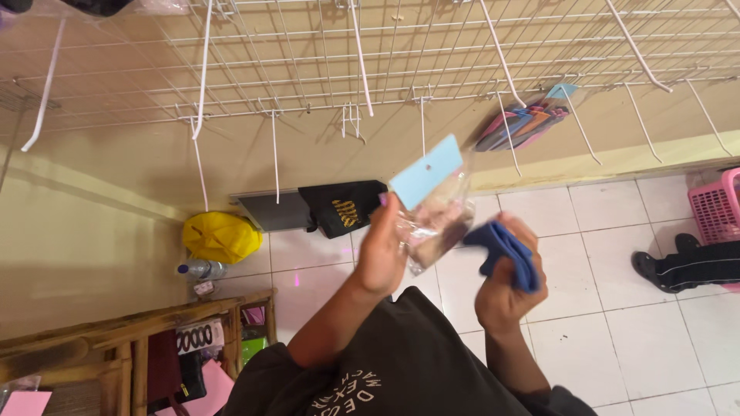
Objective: The person wipes individual packaged hair accessories with a blue cloth and then hangs them onto a wire display rack.
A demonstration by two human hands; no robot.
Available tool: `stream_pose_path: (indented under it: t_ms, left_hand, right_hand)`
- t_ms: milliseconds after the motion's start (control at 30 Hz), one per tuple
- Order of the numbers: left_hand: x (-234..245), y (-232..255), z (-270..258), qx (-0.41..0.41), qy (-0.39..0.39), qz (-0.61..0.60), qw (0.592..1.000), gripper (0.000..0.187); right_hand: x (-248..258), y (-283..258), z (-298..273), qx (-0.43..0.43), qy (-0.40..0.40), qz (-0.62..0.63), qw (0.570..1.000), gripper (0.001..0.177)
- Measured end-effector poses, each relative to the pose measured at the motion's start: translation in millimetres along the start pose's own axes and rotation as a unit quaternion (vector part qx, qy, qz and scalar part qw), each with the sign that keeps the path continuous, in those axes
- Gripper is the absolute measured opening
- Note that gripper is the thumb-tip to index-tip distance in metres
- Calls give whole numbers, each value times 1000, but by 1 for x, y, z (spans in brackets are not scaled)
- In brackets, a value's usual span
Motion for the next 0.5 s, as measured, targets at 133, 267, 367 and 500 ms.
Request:
stream_pose_path:
  t_ms: [133, 267, 367, 500]
  left_hand:
    - [-18, -16, -1, 51, -2, 71, 996, 62]
    - [-19, 5, 11, 51, -20, 60, 997, 65]
    - [-15, 22, 16, 33, 1, 11, 999, 64]
    - [-3, 29, 17, 37, -49, -62, 996, 68]
  right_hand:
    - [-19, -16, 10, 240, -158, -337, 897, 42]
    - [-21, -10, 10, 318, -297, -273, 858, 45]
    - [-4, 5, 3, 284, -391, -175, 858, 35]
    - [9, 27, 14, 29, -212, 70, 974, 33]
Point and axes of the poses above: each hand's wrist, its own z-axis towards the middle knuckle, its own x-axis out of the back of the hand, y = z × x, the point moved 1 cm from there along z, towards the middle knuckle, and after that the axes turned 6 degrees about -z, right-handed, at the moved point
